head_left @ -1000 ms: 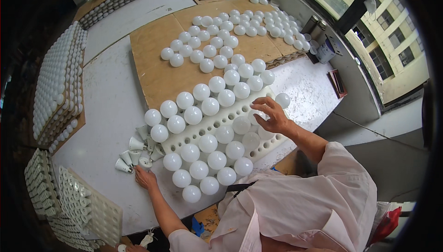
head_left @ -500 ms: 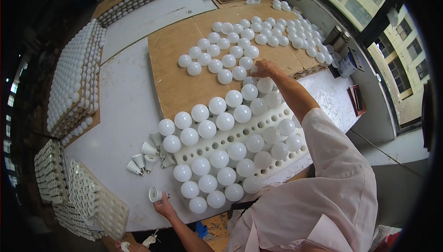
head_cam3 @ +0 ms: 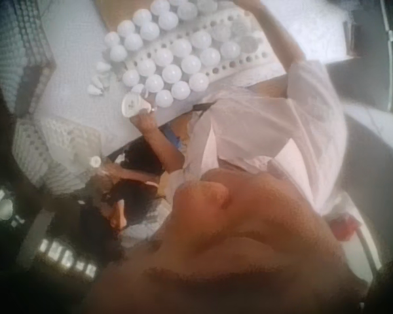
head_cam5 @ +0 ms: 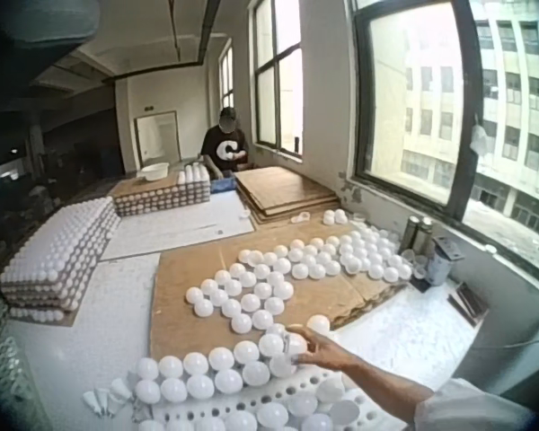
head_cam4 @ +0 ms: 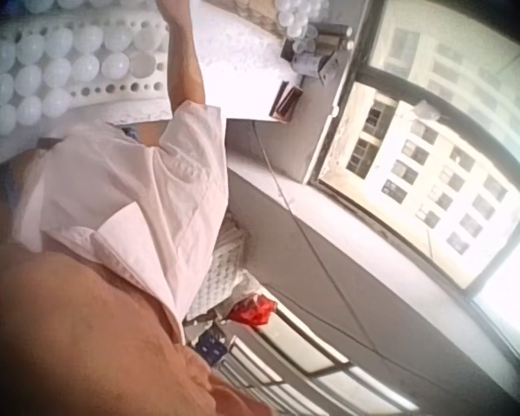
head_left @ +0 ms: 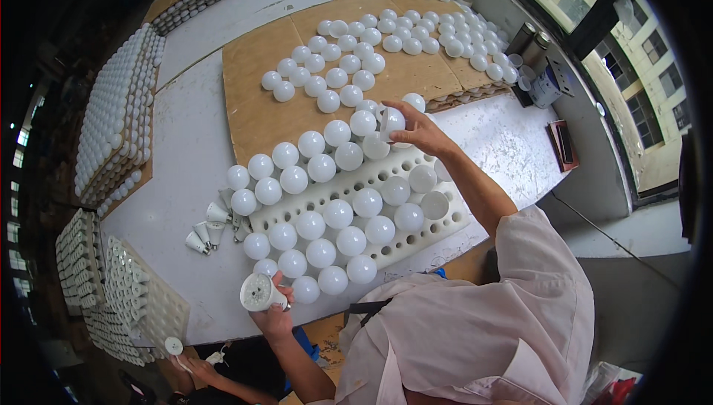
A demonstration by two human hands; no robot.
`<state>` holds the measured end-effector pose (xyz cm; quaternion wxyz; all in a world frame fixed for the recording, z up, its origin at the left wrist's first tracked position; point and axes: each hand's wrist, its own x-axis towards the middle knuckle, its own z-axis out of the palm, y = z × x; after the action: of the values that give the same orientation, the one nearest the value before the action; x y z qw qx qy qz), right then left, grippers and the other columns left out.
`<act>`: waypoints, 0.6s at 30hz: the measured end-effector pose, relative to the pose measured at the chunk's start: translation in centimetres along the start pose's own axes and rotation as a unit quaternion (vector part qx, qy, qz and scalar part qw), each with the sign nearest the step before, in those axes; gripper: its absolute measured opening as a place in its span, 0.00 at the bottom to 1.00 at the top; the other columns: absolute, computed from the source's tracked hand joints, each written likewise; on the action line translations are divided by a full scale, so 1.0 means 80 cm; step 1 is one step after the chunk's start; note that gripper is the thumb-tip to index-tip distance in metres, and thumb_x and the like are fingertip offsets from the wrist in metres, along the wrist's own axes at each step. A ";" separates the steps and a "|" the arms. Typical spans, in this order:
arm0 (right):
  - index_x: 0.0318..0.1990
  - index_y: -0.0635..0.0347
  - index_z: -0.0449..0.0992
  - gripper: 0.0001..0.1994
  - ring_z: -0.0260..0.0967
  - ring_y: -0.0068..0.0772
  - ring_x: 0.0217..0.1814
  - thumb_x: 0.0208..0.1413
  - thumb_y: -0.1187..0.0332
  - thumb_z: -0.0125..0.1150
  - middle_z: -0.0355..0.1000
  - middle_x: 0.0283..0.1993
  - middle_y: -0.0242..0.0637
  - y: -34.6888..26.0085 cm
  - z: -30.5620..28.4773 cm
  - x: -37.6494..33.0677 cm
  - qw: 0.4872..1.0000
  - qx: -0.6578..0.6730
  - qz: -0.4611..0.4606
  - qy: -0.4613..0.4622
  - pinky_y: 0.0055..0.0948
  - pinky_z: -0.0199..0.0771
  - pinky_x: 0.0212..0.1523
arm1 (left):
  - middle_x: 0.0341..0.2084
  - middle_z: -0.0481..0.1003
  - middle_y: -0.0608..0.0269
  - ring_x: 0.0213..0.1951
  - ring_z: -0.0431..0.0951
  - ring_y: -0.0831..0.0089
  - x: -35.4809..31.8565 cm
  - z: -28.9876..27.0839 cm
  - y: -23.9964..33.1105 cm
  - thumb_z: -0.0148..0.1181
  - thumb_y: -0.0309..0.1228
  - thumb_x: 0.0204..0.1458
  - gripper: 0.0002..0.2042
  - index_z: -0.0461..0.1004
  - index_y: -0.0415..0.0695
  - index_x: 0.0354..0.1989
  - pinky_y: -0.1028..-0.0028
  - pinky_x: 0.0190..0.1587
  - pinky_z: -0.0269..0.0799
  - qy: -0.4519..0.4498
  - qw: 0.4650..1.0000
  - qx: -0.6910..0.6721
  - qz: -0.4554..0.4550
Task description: The person assembles light bulbs by fitting dome caps onto bulb bases by hand, then stacks the loaded foam tray on the floor. The person then places an empty foam tray on the table, removes a cardboard separator, and assembles more bulb caps onto bulb bases.
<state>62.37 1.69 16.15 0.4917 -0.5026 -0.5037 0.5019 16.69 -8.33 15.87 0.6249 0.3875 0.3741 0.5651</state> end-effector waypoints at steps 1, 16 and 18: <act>0.66 0.56 0.54 0.41 0.63 0.35 0.57 0.46 0.58 0.69 0.60 0.58 0.42 -0.004 0.029 -0.020 0.999 0.029 -0.016 -0.011 0.34 0.73 0.49 | 0.43 0.75 0.38 0.28 0.77 0.69 0.005 0.021 -0.007 0.69 0.36 0.43 0.33 0.62 0.29 0.54 0.73 0.28 0.72 -0.080 0.997 -0.017 -0.003; 0.64 0.53 0.52 0.43 0.69 0.38 0.51 0.42 0.56 0.71 0.63 0.56 0.44 -0.011 0.177 -0.148 0.907 0.378 0.036 -0.182 0.28 0.76 0.37 | 0.41 0.76 0.40 0.29 0.79 0.69 -0.020 0.114 -0.037 0.68 0.34 0.44 0.28 0.66 0.28 0.50 0.78 0.24 0.68 -0.236 0.966 0.005 -0.105; 0.64 0.54 0.53 0.43 0.69 0.37 0.50 0.41 0.56 0.71 0.63 0.55 0.44 -0.011 0.184 -0.149 0.908 0.373 0.036 -0.189 0.29 0.75 0.36 | 0.38 0.77 0.45 0.27 0.77 0.73 -0.027 0.116 -0.031 0.65 0.32 0.44 0.24 0.69 0.28 0.47 0.79 0.25 0.69 -0.217 0.970 0.011 -0.105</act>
<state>47.78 -10.41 16.96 0.5206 -0.1960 -0.3449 0.7561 25.94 -11.20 17.59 0.7425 0.4664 0.2744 0.3948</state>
